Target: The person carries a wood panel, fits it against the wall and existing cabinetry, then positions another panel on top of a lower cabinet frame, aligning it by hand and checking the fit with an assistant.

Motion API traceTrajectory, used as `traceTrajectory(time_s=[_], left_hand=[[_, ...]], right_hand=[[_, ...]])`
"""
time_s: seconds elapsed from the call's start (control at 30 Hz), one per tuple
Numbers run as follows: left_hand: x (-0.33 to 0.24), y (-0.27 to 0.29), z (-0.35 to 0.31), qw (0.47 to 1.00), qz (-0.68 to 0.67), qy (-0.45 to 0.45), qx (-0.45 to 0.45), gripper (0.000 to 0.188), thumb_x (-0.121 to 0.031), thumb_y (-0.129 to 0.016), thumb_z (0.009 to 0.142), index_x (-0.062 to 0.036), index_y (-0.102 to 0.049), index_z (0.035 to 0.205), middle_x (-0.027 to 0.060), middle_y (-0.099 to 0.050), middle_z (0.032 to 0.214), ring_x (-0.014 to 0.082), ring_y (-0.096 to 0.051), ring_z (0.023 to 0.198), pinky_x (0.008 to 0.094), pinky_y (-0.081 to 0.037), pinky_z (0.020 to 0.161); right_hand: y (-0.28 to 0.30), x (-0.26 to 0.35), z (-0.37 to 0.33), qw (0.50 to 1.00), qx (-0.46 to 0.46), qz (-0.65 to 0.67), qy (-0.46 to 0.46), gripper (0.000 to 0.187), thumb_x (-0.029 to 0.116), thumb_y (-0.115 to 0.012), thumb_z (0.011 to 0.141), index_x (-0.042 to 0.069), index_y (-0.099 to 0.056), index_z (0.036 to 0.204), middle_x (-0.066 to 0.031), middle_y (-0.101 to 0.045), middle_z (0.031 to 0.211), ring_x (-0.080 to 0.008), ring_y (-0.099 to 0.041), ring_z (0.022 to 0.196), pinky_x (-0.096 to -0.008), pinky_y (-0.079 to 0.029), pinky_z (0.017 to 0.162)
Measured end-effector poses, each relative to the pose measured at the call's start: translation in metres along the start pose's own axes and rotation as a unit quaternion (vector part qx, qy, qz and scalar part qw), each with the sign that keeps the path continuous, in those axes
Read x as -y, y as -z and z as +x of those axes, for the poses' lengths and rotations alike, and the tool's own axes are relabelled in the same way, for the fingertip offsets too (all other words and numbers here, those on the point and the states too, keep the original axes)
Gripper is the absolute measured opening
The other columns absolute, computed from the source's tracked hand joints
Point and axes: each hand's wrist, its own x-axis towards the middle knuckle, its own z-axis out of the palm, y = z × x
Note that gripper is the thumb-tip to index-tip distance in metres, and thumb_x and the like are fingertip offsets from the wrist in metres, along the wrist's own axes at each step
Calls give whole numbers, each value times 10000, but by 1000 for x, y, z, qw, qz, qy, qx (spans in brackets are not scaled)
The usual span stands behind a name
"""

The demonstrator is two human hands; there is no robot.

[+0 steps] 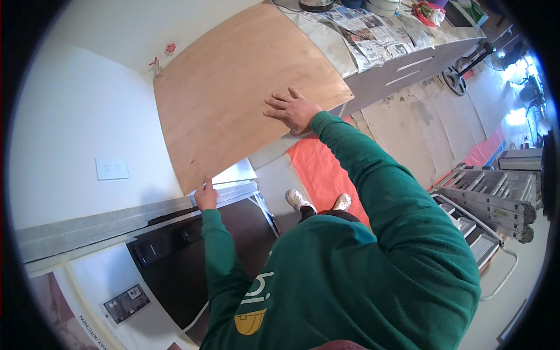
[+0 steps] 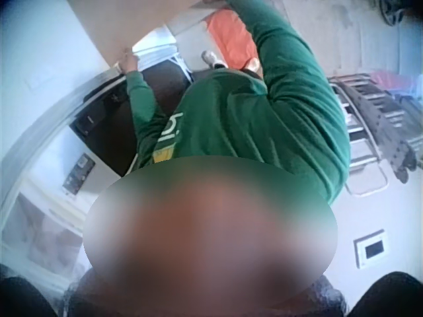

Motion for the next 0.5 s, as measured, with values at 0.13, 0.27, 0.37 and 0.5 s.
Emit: traceTrajectory(time_s=[0.13,0.27,0.37,0.5], left_hand=[[-26,-51,-27,864,231,-411,-175,672,-467,-794,855,-58,-622,1359,205,-610,1314,433,-542,1242,515,-420,1069],[-84,-84,-56,794,330,-503,-90,689,-471,-817,810,-154,-621,1390,174,-481,1486,408,-404,1404,553,-334,1146],[-99,-101,-52,763,340,-539,-109,639,-461,-812,811,-170,-651,1357,168,-546,1423,399,-498,1302,509,-398,1083],[-94,-105,-36,776,343,-524,-78,613,-471,-812,808,-172,-673,1325,154,-585,1361,387,-541,1231,504,-422,1047]], right_hand=[[5,-5,-2,1000,25,4,-2,820,253,-732,772,267,-445,1540,-54,-360,1640,-269,-318,1523,-661,-270,1192],[-7,-3,2,1000,-5,13,-11,957,260,-827,680,279,-424,1548,-61,-335,1654,-287,-310,1528,-666,-254,1193],[6,3,5,999,36,-11,-10,903,342,-809,747,268,-416,1556,-69,-351,1644,-278,-321,1520,-676,-267,1184],[12,28,-12,997,44,-44,-45,877,393,-803,774,260,-424,1553,-100,-380,1617,-317,-348,1491,-678,-280,1167]])
